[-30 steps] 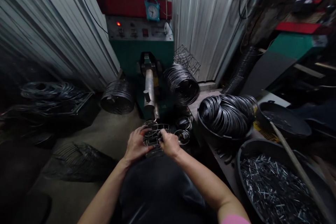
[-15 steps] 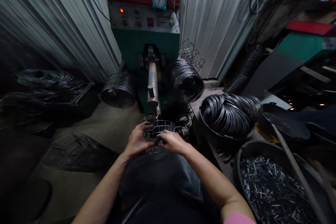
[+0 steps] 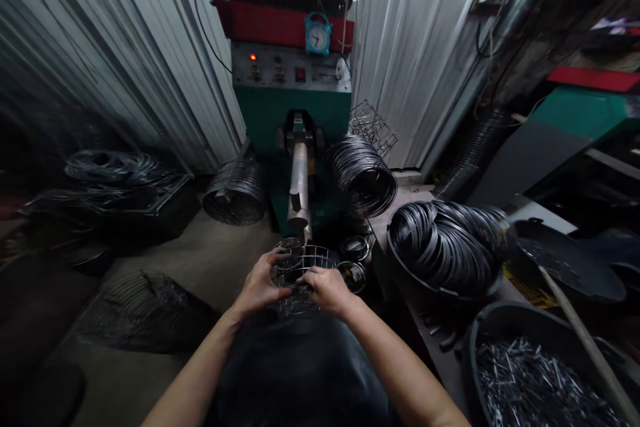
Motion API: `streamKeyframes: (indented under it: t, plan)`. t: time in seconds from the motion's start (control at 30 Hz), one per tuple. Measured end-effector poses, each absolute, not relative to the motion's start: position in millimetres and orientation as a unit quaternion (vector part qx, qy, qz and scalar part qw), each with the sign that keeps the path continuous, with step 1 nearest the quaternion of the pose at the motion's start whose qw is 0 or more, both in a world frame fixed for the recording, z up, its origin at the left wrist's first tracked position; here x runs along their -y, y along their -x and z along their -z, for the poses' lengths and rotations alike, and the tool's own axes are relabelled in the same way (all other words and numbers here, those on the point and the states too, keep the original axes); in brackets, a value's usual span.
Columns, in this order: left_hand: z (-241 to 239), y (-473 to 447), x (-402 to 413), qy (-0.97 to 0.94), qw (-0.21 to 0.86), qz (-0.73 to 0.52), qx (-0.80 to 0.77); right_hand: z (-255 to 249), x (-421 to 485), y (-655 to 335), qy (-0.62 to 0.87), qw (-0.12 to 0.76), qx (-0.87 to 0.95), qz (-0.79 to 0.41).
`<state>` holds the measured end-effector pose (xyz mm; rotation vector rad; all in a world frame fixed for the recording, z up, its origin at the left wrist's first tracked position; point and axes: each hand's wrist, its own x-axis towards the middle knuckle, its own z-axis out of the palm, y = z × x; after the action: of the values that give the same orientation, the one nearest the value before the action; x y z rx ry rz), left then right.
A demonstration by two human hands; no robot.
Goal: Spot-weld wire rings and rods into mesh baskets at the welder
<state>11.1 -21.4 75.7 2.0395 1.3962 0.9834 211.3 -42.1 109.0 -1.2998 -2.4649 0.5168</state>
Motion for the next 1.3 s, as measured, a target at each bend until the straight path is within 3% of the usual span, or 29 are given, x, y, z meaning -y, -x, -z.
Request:
streamKeyframes:
  t: [0.5, 0.57, 0.63, 0.73, 0.8, 0.97, 1.3]
  plan:
    - [-91.3, -17.5, -13.2, -0.716, 0.234, -0.334, -0.566, -119.0, 13.2, -200.2, 0.524, 0.132, 0.830, -0.136]
    - [-91.7, -18.1, -17.5, -0.713, 0.246, -0.325, -0.570, -116.6, 11.7, -200.1, 0.530, 0.156, 0.822, -0.139]
    - [-90.6, -18.6, -19.6, -0.714, 0.250, -0.324, -0.569, -111.3, 16.5, -202.2, 0.525, 0.235, 0.803, -0.157]
    - [-87.5, -20.0, -20.7, -0.709, 0.227, -0.334, -0.578, -98.8, 34.3, -208.9, 0.537, 0.392, 0.709, -0.236]
    - [-86.3, -21.0, -23.2, -0.701, 0.211, -0.342, -0.589, -88.9, 47.2, -214.0, 0.563, 0.443, 0.608, -0.342]
    - [-90.7, -21.7, -33.0, -0.688, 0.217, -0.335, -0.607, -68.6, 62.7, -223.5, 0.560, 0.449, 0.338, -0.608]
    - [-90.6, -19.2, -38.6, -0.675, 0.243, -0.323, -0.617, -58.3, 63.1, -227.5, 0.527, 0.483, 0.173, -0.677]
